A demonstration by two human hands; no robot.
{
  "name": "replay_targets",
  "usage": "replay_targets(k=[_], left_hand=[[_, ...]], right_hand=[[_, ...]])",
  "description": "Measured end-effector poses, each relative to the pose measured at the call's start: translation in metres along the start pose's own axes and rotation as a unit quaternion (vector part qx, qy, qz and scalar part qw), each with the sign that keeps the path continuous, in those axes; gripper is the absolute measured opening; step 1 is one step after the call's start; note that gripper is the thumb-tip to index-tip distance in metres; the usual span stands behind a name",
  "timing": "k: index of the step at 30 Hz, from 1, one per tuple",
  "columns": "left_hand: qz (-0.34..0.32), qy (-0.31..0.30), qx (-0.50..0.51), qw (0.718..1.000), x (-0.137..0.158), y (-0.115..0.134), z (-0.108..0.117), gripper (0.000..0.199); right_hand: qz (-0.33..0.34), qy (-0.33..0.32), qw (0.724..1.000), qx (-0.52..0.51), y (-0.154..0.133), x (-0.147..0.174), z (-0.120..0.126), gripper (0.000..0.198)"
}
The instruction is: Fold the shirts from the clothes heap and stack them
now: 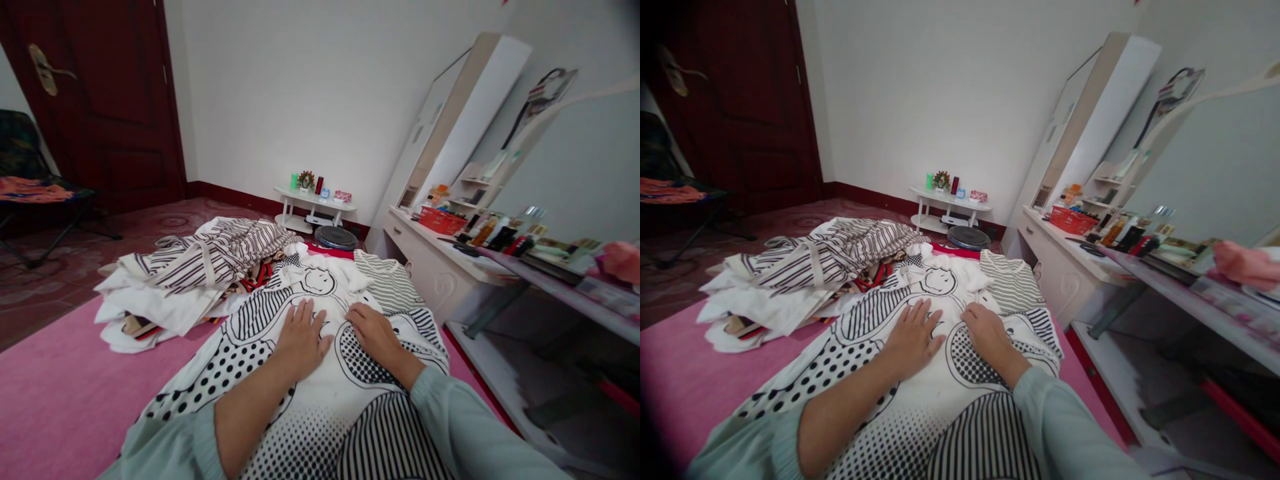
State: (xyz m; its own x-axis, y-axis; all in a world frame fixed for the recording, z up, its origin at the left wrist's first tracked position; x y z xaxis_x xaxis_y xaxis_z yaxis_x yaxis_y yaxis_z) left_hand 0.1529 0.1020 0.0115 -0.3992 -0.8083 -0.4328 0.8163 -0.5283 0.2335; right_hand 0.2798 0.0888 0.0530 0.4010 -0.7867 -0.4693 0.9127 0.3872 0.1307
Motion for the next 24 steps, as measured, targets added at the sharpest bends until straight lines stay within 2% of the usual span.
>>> replay_targets(k=[3, 5, 8, 10, 12, 14, 17, 20, 22, 24], left_hand=[[0.001, -0.005, -0.001, 1.0, 0.0, 0.0, 0.0, 0.061], [0.004, -0.012, 0.0, 1.0, 0.0, 0.0, -0.001, 0.061], [0.007, -0.019, 0.004, 1.0, 0.0, -0.001, -0.001, 0.062], [0.008, -0.018, 0.007, 1.0, 0.0, -0.002, -0.001, 0.062], [0.007, -0.014, 0.011, 1.0, 0.0, -0.002, 0.0, 0.062], [0.006, -0.011, 0.015, 1.0, 0.0, -0.001, 0.0, 0.062], [0.006, -0.01, 0.02, 1.0, 0.0, -0.001, 0.001, 0.062], [0.013, -0.018, 0.02, 1.0, 0.0, -0.001, 0.0, 0.062], [0.016, -0.021, 0.02, 0.999, 0.0, -0.001, 0.0, 0.062], [0.015, -0.02, 0.021, 0.999, 0.0, -0.001, 0.0, 0.062]], right_hand=[[-0.001, 0.013, 0.999, 0.031, -0.001, -0.002, 0.004, 0.025], [-0.03, 0.047, 0.996, 0.066, 0.007, -0.002, 0.013, 0.03], [-0.134, 0.064, 0.982, 0.115, 0.043, 0.008, 0.023, 0.053], [-0.181, 0.01, 0.975, 0.127, 0.071, 0.019, 0.019, 0.052], [-0.19, -0.061, 0.972, 0.127, 0.095, 0.03, 0.016, 0.044], [-0.204, -0.095, 0.965, 0.138, 0.12, 0.04, 0.022, 0.041], [-0.314, -0.082, 0.928, 0.184, 0.17, 0.059, 0.046, 0.043], [-0.411, -0.097, 0.884, 0.202, 0.211, 0.076, 0.053, 0.034], [-0.411, -0.075, 0.886, 0.201, 0.221, 0.067, 0.051, 0.033], [-0.391, -0.016, 0.903, 0.176, 0.217, 0.043, 0.045, 0.039]])
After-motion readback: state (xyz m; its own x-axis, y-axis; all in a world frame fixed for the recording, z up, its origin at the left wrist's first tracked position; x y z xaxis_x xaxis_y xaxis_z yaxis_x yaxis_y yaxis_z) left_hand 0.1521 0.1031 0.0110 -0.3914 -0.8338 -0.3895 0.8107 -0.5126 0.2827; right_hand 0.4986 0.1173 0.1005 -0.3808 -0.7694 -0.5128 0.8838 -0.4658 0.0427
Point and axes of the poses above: each hand's wrist, its own x-axis away from the middle knuckle, its own z-axis out of the back of the hand, y = z × x, the point moved 9 cm from there along -x, towards the middle knuckle, and after that the axes turned 11 degrees about y, right-handed, at the moved point
